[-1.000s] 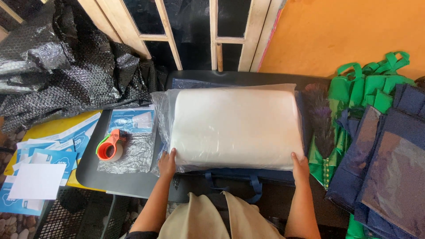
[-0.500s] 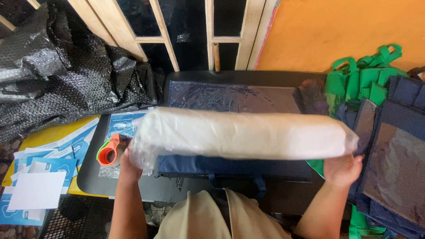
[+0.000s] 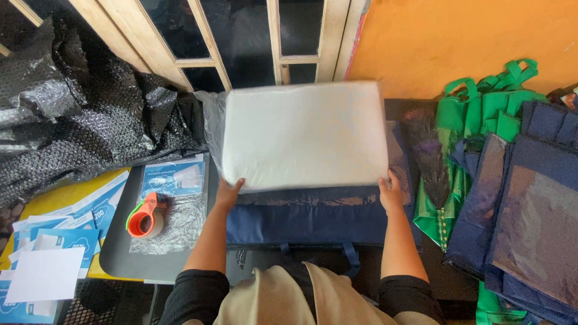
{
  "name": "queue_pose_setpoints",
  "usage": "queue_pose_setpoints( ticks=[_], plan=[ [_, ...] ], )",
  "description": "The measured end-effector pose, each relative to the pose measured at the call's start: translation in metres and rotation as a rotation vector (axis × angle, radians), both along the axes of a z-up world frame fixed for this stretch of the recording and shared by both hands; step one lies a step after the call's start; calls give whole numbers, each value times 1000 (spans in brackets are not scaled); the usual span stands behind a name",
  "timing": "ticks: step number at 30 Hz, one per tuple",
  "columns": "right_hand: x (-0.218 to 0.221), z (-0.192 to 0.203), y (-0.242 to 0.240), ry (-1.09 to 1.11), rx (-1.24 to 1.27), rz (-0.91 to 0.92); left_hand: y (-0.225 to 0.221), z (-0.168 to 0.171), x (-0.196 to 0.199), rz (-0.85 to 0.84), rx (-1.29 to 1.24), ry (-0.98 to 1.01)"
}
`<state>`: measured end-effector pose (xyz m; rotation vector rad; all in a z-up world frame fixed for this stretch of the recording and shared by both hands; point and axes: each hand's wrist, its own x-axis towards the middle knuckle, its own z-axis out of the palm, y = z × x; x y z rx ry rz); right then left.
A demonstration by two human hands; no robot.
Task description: The person packages a pillow by dusting off a blue storage bag and the pillow itself using a brush, placing the pillow inside the bag, and inserting a product card.
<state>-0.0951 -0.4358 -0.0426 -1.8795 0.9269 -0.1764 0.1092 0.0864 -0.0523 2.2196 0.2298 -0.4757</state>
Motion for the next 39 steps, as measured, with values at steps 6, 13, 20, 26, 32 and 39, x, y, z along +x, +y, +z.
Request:
queue_pose_setpoints(
  ticks=[6,13,20,26,32,39],
  plan=[
    [6,-19,-16,103,-47,-76,-10,59,-26,120,-130,24],
    [-96,-20,-30,-43,199,-118,15,100,-102,126,-173,126],
    [-169,-86,-116,183,-598,-370,39,27,-101,57,-125,88],
    [-123,-85,-102,364,-292,-224,47,4,-105,3,-94,-17],
    [-75,-21,-1,-280,131,-200,70,-49,-100,-37,-112,27],
    [-34,109,108,107,303,570,74,-60,-95,-79,-90,47]
  ],
)
